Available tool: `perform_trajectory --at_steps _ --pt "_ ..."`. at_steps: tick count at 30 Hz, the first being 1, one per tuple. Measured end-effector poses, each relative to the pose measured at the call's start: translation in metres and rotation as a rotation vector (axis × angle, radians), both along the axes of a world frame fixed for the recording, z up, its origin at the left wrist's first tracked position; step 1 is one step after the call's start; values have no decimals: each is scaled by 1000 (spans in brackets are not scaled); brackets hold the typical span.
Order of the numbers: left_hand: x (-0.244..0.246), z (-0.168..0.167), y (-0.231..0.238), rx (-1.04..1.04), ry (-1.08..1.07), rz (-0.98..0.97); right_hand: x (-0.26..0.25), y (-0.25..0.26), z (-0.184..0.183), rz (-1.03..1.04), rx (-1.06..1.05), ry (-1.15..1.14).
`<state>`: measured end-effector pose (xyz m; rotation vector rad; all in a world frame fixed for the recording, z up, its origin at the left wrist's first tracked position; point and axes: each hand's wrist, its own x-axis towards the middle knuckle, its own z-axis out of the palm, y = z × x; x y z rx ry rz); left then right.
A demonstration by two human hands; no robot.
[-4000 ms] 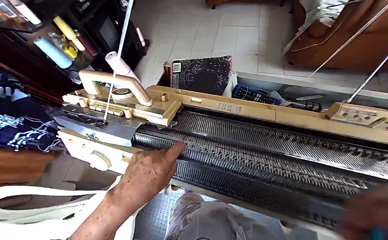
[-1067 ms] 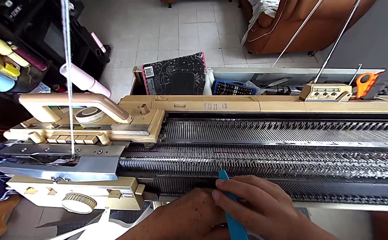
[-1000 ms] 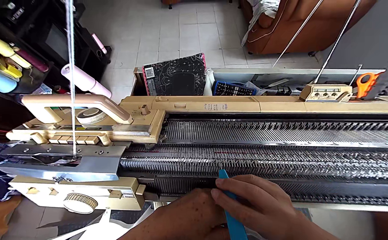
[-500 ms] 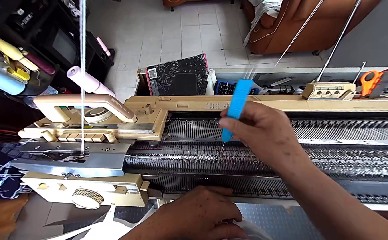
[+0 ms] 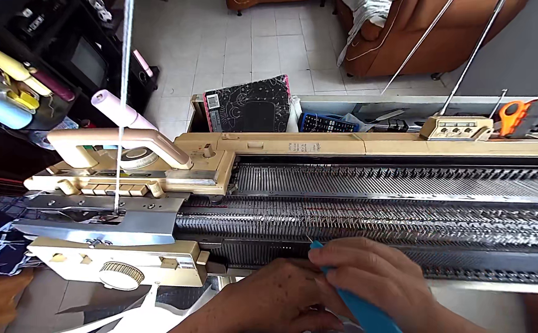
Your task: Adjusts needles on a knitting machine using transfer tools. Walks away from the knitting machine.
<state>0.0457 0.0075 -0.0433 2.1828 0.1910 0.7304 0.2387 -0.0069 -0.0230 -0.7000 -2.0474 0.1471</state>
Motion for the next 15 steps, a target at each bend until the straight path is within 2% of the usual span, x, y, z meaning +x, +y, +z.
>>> perform_trajectory --at_steps 15 --pt "-3 -4 -2 31 39 36 -8 5 -8 -2 101 -152"
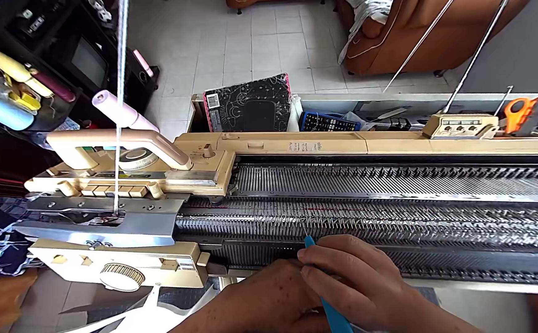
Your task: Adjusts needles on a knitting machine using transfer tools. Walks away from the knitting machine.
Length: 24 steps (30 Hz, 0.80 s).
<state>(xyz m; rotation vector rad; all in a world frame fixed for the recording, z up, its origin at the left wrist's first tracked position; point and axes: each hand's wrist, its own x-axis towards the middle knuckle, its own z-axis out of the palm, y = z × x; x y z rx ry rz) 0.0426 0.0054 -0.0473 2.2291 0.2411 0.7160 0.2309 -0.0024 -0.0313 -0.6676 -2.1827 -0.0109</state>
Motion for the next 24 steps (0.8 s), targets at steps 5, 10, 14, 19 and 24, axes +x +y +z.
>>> perform_trajectory --at_steps 5,10,14,19,24 --pt "0 -2 0 -18 14 -1 0 4 0 6 17 -9" --pt "-1 -1 -1 -45 32 6 0 7 -2 -4 8 -14" --pt "-2 -2 -2 -45 38 10 1 7 -1 -3 13 -12" --pt "0 -4 -1 -56 23 -14 -2 11 9 -12 -11 38" --pt "3 -2 2 -113 54 -72 -14 50 43 -326 -428 224"
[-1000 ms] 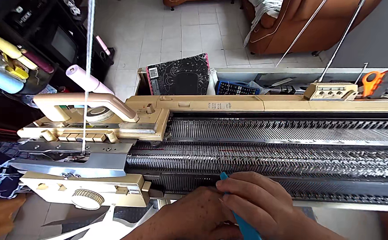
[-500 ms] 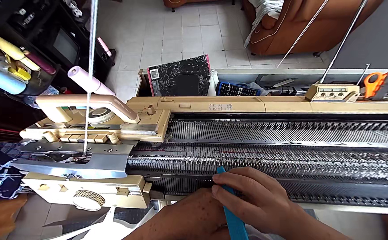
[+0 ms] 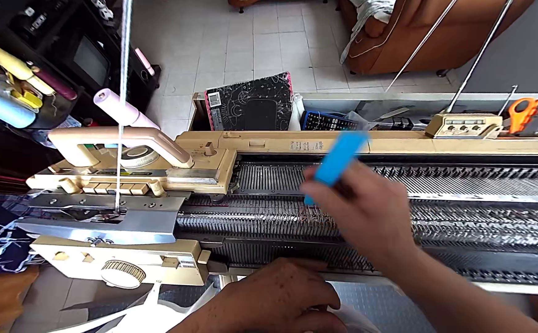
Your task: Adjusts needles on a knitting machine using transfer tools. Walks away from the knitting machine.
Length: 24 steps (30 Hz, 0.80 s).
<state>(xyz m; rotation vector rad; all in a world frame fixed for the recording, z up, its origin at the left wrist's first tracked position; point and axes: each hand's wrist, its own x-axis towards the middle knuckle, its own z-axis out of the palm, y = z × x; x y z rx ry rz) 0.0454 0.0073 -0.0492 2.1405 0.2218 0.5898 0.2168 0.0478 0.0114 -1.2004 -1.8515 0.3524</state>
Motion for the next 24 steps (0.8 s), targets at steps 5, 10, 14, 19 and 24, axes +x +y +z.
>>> perform_trajectory --at_steps 5,10,14,19,24 --pt "0 -1 1 -12 -8 -5 -4 31 4 -86 -405 267" --pt "0 -1 0 -9 -4 -3 -1 26 4 -48 -489 253" --pt "0 -1 0 -11 -10 -5 -2 25 8 -5 -533 242" --pt "0 0 1 -13 -2 -9 0 27 10 4 -613 276" --pt "-1 1 2 -38 -1 -18 0 25 10 48 -613 263"
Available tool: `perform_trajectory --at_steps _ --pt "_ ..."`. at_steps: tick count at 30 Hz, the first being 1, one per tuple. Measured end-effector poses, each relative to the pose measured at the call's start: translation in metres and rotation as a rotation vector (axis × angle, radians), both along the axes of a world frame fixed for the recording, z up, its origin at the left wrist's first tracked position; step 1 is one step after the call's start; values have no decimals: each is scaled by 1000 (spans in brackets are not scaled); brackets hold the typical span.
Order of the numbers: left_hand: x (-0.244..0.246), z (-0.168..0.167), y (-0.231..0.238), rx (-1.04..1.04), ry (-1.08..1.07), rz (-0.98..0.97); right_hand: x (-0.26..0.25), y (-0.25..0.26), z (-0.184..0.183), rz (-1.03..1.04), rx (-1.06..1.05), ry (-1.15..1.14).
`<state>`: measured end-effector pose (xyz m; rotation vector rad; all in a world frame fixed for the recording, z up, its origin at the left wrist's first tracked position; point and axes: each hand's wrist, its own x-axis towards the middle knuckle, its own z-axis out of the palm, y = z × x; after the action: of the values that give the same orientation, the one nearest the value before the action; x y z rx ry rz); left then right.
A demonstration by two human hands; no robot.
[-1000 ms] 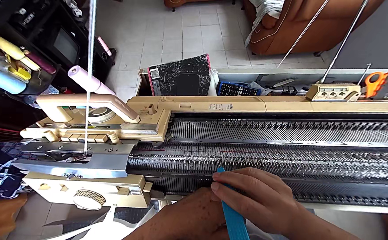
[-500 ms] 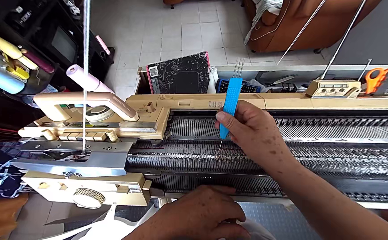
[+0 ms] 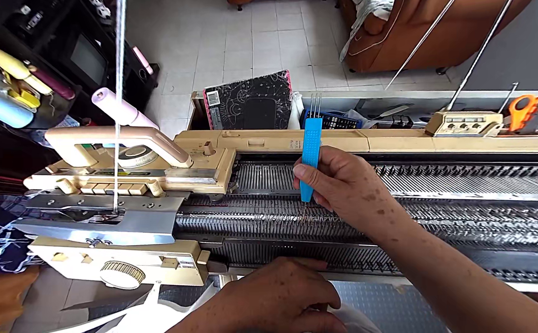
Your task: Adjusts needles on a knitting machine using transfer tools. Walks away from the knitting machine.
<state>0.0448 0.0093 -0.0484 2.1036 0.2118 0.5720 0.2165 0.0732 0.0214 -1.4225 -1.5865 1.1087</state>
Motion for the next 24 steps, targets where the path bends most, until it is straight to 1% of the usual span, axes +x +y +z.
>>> perform_trajectory --at_steps 11,14,17,20,24 --pt "0 1 0 -17 -8 6 6 -10 -8 136 438 6" --pt "0 1 -1 -30 -4 6 12 -24 -11 162 671 -93" --pt "-1 2 -2 1 -34 45 23 -55 -23 305 884 -181" --pt "-4 7 -4 102 -12 87 34 -81 -41 450 958 -278" --pt "-3 4 -4 157 5 44 40 -89 -53 444 975 -320"
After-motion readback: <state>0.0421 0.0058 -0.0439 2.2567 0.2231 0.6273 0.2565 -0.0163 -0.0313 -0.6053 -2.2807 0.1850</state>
